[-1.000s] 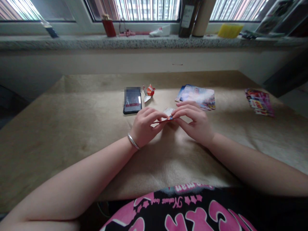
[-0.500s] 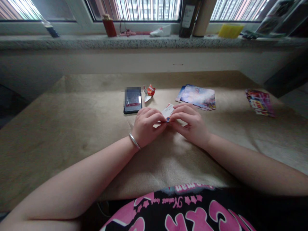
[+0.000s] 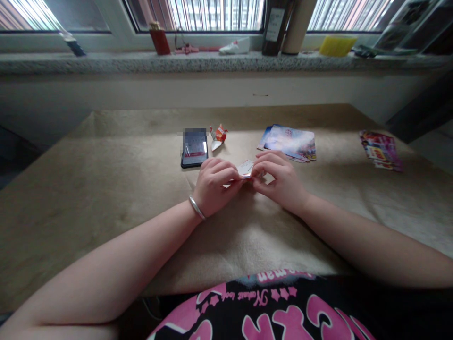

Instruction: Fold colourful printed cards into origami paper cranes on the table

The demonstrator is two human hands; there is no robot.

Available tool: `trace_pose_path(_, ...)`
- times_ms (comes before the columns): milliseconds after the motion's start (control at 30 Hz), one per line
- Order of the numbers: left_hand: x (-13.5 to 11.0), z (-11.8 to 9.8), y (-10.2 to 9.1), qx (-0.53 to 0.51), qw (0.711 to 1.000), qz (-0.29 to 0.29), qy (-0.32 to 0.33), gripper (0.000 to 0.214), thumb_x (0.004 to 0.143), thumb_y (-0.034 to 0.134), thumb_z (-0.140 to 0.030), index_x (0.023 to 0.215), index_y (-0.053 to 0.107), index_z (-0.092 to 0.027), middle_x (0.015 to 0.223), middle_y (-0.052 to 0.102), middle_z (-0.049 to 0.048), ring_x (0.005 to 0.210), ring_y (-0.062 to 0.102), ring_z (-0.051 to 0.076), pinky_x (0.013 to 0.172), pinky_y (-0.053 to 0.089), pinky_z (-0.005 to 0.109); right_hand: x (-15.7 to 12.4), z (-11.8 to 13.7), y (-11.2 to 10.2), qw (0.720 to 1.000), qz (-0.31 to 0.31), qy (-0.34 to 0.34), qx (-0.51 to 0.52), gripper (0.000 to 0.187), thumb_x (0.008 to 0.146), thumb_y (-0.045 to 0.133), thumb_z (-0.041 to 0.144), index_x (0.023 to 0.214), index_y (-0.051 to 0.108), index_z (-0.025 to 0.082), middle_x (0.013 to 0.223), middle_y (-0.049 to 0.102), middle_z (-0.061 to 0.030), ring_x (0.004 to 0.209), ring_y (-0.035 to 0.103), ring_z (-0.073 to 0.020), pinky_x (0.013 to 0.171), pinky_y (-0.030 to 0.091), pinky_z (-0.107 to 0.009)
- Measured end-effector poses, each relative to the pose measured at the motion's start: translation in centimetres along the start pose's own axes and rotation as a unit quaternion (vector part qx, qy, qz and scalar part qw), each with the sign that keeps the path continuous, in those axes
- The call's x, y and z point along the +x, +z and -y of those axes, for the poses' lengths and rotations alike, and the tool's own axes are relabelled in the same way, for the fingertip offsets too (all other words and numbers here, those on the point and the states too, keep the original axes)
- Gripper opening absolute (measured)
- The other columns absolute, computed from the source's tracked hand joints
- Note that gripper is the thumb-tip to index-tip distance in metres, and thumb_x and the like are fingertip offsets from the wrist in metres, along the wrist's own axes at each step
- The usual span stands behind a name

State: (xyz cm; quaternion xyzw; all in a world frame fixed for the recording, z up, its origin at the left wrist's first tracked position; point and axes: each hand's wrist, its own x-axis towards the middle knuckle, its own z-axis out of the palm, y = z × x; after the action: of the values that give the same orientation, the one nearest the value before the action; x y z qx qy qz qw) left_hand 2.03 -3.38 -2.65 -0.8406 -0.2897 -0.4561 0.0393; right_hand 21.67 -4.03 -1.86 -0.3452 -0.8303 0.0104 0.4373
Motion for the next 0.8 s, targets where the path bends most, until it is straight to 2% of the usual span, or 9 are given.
trace_pose_path(100, 0.02, 0.04, -0.03, -0.003, 1.000, -0.006, 0.001, 0.019, 0.081, 0.064, -0.028, 0.066, 0.056, -0.020, 0.069, 0.063, -0.0015, 0.066, 0.051, 0.013, 0.068, 0.040, 0.029, -0.05, -0.36, 0.05, 1.000, -0.005, -0.002, -0.010, 0.013, 0.069, 0.060, 0.012, 0.071, 0.059, 0.024, 0.079, 0.063, -0.0022, 0.095, 0.058, -0.0225, 0.086, 0.048, -0.040)
trace_pose_path(367, -0.08, -0.06, -0.07, 0.025, 0.999, 0.029, -0.007, 0.013, 0.082, 0.063, -0.031, 0.075, 0.061, -0.021, 0.076, 0.064, -0.0005, 0.069, 0.053, 0.013, 0.070, 0.039, 0.028, -0.12, -0.30, -0.03, 0.999, -0.005, -0.039, -0.010, 0.011, 0.072, 0.061, 0.012, 0.074, 0.061, 0.023, 0.081, 0.064, -0.0031, 0.095, 0.058, -0.0218, 0.085, 0.048, -0.038)
trace_pose_path(467, -0.13, 0.07, -0.09, 0.032, 0.999, 0.035, 0.000, 0.013, 0.083, 0.062, -0.029, 0.074, 0.062, -0.021, 0.077, 0.063, -0.0007, 0.070, 0.053, 0.013, 0.070, 0.039, 0.028, -0.14, -0.01, -0.02, 0.999, -0.004, -0.049, -0.016, 0.008, 0.075, 0.061, 0.014, 0.075, 0.061, 0.022, 0.081, 0.065, -0.0039, 0.096, 0.058, -0.0214, 0.087, 0.048, -0.037)
trace_pose_path(800, 0.10, -0.14, -0.08, 0.013, 1.000, 0.027, -0.002, 0.017, 0.083, 0.061, -0.026, 0.068, 0.058, -0.019, 0.073, 0.061, 0.0002, 0.069, 0.051, 0.013, 0.070, 0.040, 0.028, -0.02, 0.00, -0.16, 0.998, 0.014, -0.027, -0.047, 0.006, 0.073, 0.061, 0.016, 0.073, 0.062, 0.022, 0.083, 0.061, -0.0039, 0.090, 0.056, -0.0209, 0.082, 0.048, -0.037)
